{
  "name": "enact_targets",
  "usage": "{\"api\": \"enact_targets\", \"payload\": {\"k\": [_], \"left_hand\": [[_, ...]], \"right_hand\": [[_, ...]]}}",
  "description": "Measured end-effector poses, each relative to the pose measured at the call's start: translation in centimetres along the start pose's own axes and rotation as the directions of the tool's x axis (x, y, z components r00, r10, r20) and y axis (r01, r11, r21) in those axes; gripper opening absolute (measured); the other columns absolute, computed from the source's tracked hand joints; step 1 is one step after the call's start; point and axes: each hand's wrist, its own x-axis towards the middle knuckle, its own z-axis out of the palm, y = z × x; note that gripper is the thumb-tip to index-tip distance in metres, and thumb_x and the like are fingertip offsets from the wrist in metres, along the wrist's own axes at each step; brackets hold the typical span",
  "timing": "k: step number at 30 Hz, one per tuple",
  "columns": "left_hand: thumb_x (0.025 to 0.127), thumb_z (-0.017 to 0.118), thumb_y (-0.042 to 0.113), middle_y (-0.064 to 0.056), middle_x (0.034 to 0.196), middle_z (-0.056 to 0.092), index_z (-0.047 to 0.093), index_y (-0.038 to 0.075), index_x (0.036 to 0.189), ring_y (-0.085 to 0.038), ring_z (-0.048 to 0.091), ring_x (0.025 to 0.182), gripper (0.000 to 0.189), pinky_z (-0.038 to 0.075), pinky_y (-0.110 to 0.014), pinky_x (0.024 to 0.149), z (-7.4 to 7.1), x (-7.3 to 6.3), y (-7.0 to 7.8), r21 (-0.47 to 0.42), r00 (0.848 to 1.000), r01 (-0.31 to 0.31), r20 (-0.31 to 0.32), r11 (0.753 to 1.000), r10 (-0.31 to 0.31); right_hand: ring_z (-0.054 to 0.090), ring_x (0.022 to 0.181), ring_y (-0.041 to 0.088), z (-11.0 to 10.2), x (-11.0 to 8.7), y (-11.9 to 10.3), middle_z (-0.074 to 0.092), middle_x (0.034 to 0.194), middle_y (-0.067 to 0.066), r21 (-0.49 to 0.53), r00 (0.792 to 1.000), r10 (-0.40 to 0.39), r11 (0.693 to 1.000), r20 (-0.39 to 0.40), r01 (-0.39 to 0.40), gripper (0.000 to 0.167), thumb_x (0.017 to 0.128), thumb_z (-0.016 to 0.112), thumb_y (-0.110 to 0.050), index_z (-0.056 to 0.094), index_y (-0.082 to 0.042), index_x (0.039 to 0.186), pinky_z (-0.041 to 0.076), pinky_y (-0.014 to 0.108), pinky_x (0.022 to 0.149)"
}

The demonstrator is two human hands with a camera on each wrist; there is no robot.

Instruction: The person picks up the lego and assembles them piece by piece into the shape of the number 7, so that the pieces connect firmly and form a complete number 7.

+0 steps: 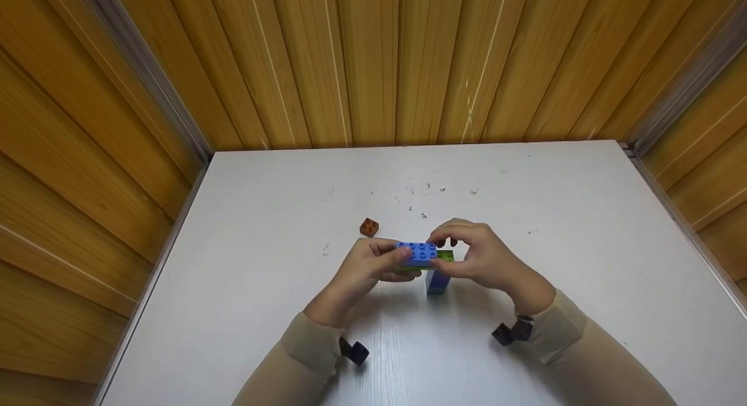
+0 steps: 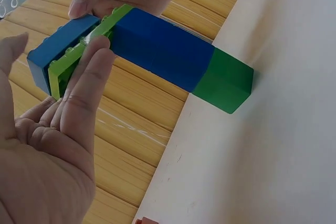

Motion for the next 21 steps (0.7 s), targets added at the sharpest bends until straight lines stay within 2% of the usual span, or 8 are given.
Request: {"api": "enact_targets", "payload": {"k": [7, 12, 21], "left_hand": [[0.11, 0.075, 0.021, -0.024, 0.121, 0.084, 0.075, -0.012, 0.131, -0.02, 0.087, 0.095, 0.04, 0.071, -0.04, 0.094, 0.2, -0.2, 0.3, -0.012, 0.998, 0.051, -0.033, 0.999, -0.051], [0.11, 0.075, 0.019, -0.025, 0.122, 0.084, 0.074, -0.012, 0.134, -0.019, 0.087, 0.094, 0.04, 0.071, -0.039, 0.094, 0.3, -0.2, 0.4, -0.042, 0.995, 0.084, -0.051, 0.996, -0.087], [0.109, 0.076, 0.019, -0.024, 0.125, 0.084, 0.075, -0.011, 0.134, -0.02, 0.086, 0.096, 0.039, 0.071, -0.038, 0.094, 0.4, -0.2, 0.6, -0.084, 0.986, 0.131, -0.088, 0.988, -0.139]], "right_hand": [[0.073, 0.098, 0.022, -0.2, -0.3, 0.3, 0.084, 0.115, 0.001, 0.035, 0.999, -0.007, 0.999, 0.038, 0.006, 0.032, 0.092, 0.092, -0.006, 0.083, -0.017, 0.122, 0.06, 0.026, 0.088], [0.073, 0.1, 0.016, -0.4, -0.8, 0.8, 0.084, 0.118, 0.002, 0.036, 0.999, -0.001, 0.999, 0.05, -0.001, 0.038, 0.092, 0.094, -0.007, 0.083, -0.015, 0.126, 0.061, 0.022, 0.092], [0.075, 0.101, 0.014, 0.1, -1.6, 1.6, 0.086, 0.115, 0.003, 0.058, 0.999, 0.011, 0.998, -0.039, -0.009, 0.037, 0.089, 0.096, -0.004, 0.085, -0.013, 0.123, 0.062, 0.019, 0.093]]}}
